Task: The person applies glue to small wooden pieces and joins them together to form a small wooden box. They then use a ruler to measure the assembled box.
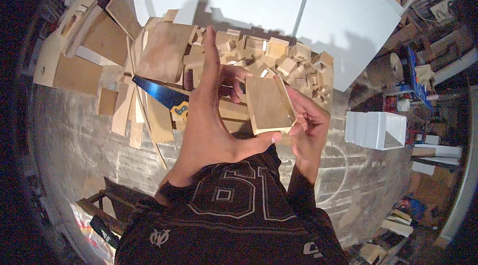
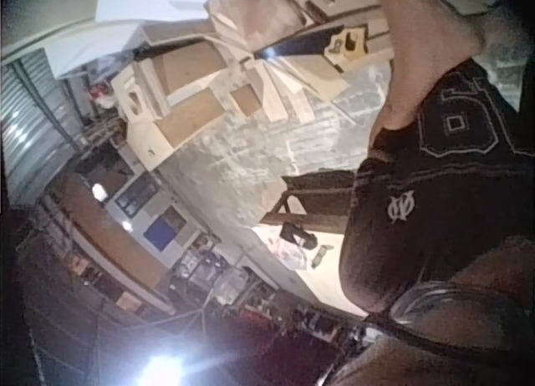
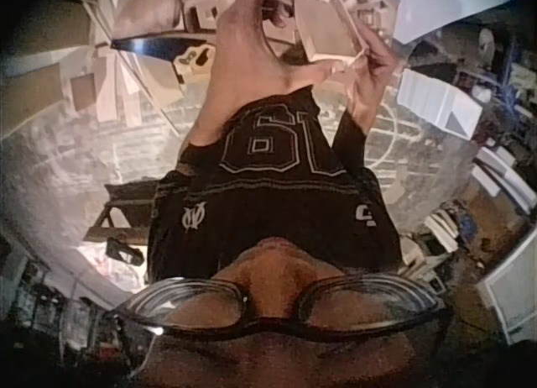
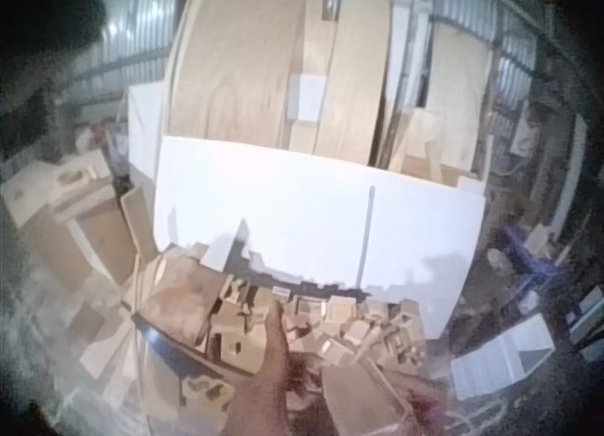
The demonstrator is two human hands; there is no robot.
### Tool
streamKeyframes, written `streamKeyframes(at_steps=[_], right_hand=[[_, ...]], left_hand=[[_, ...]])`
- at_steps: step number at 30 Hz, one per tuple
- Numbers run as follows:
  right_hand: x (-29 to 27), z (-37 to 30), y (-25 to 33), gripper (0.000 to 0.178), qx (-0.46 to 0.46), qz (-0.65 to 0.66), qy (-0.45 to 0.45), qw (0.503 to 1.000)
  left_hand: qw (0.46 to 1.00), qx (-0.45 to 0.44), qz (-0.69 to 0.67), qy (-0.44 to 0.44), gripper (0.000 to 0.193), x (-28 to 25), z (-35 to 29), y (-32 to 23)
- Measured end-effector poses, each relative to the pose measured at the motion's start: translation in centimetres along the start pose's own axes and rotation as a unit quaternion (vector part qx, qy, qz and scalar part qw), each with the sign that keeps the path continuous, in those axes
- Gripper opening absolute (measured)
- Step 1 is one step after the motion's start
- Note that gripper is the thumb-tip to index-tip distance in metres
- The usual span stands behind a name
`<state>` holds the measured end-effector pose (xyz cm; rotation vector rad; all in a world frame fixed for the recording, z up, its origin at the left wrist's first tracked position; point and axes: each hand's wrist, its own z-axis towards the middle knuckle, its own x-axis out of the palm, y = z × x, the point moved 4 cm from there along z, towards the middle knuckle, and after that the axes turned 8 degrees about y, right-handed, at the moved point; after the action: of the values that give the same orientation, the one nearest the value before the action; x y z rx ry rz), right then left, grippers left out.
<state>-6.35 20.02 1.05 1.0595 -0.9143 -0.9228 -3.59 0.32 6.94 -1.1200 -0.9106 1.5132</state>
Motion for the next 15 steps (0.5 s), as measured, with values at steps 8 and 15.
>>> streamKeyframes(at_steps=[8,15], right_hand=[[-1.8,0.1,-2.1,0.090,0.017,0.092,0.086,0.992],[-1.8,0.7,-2.0,0.091,-0.022,0.092,0.136,0.986]], left_hand=[[0.993,0.114,0.000,0.017,0.135,0.9,0.4,-0.3],[0.986,0.128,-0.093,0.044,0.138,1.7,0.2,-0.2]])
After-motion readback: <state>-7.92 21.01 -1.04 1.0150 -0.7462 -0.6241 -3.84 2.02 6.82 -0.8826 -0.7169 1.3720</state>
